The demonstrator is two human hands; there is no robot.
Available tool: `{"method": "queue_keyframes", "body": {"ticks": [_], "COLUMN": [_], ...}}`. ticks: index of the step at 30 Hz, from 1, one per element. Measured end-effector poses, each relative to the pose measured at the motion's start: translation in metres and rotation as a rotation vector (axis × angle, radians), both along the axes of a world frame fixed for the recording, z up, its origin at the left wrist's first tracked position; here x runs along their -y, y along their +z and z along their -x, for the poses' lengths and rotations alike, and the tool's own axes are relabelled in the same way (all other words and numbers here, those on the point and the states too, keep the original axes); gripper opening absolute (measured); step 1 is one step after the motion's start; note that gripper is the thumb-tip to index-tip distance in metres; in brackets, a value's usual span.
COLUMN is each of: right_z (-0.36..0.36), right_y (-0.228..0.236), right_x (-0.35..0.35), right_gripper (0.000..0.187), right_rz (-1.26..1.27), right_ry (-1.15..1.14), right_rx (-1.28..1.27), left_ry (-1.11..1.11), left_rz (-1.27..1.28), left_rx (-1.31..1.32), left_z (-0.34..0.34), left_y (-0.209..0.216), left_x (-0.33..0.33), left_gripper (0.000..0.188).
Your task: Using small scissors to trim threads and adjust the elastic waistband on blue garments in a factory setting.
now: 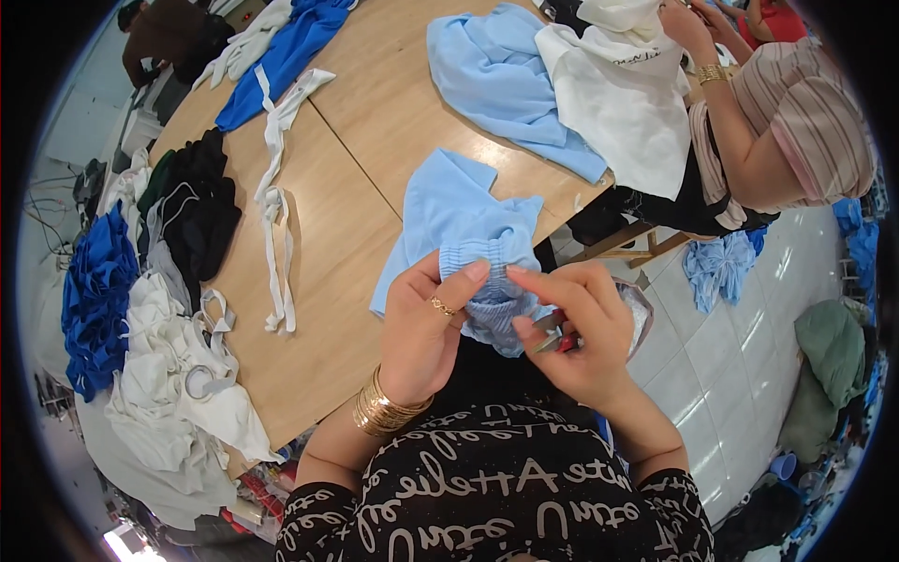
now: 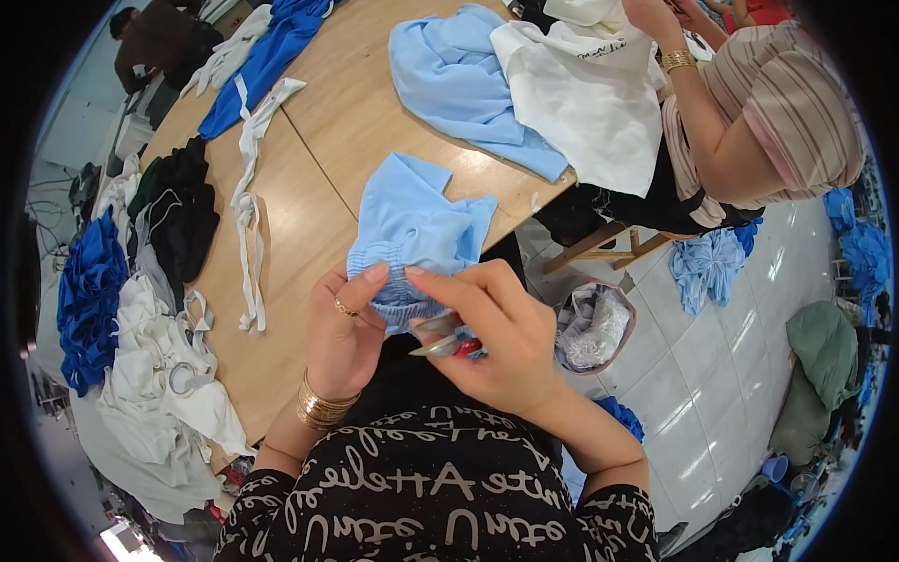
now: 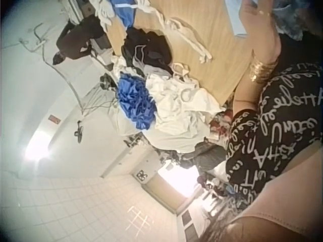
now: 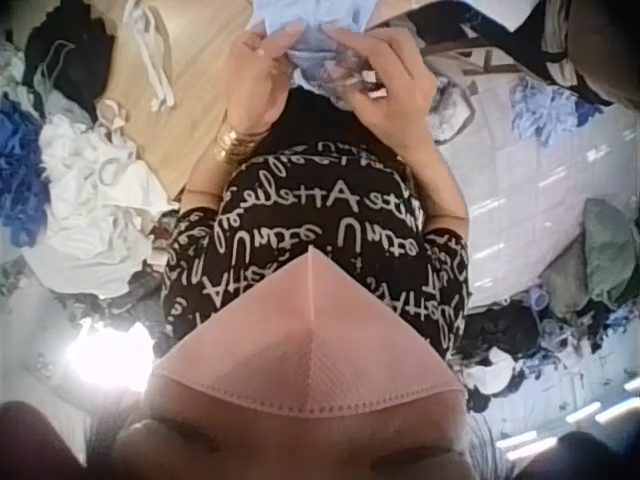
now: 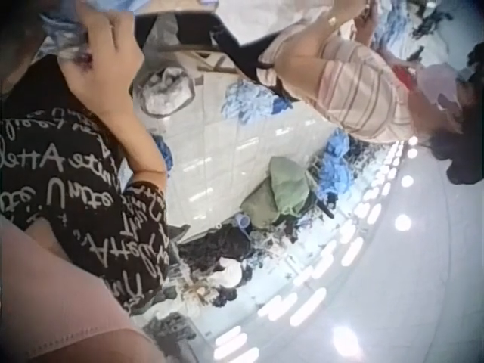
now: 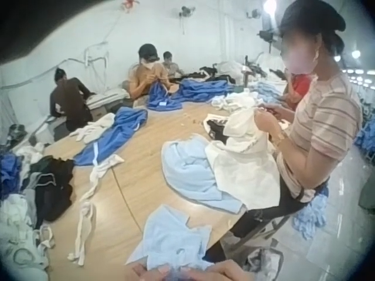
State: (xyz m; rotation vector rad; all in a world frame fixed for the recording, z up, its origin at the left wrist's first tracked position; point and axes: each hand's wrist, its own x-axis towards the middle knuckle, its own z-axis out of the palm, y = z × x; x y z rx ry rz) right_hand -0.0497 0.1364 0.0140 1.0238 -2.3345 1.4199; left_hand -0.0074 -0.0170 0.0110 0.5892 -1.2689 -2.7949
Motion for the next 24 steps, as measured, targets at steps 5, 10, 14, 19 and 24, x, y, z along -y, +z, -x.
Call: {"method": "queue_keyframes", "body": {"ticks": [5, 10, 14, 19, 24], "right_z": [0.011, 0.012, 0.012, 0.01, 0.01], "right_y": [0.022, 0.02, 0.022, 0.026, 0.027], "right_x": [-0.007, -0.007, -0.008, -0.009, -0.01], "right_gripper": [0.036, 0.037, 0.034, 0.032, 0.031], "right_rz": [-0.082, -0.175, -0.312, -0.394, -0.397], "right_ry": [0.06, 0.011, -0.083, -0.13, -0.127], "right_rx": [0.169, 0.032, -0.129, -0.185, -0.217], "left_ry": [-0.045, -0.062, -0.046, -0.047, -0.05], "left_rz": [0.026, 0.091, 0.149, 0.182, 0.19], "left_rx": [-0.001, -0.033, -0.03, -0.043, -0.043], "left_z": [0.003, 0.004, 0.004, 0.003, 0.003], "left_y": [0.001, 0.002, 0.004, 0.003, 0.001], "left_x": [0.0, -0.004, -0.008, -0.008, -0.008], "left_gripper": [0.019, 0.019, 0.019, 0.018, 0.017]}}
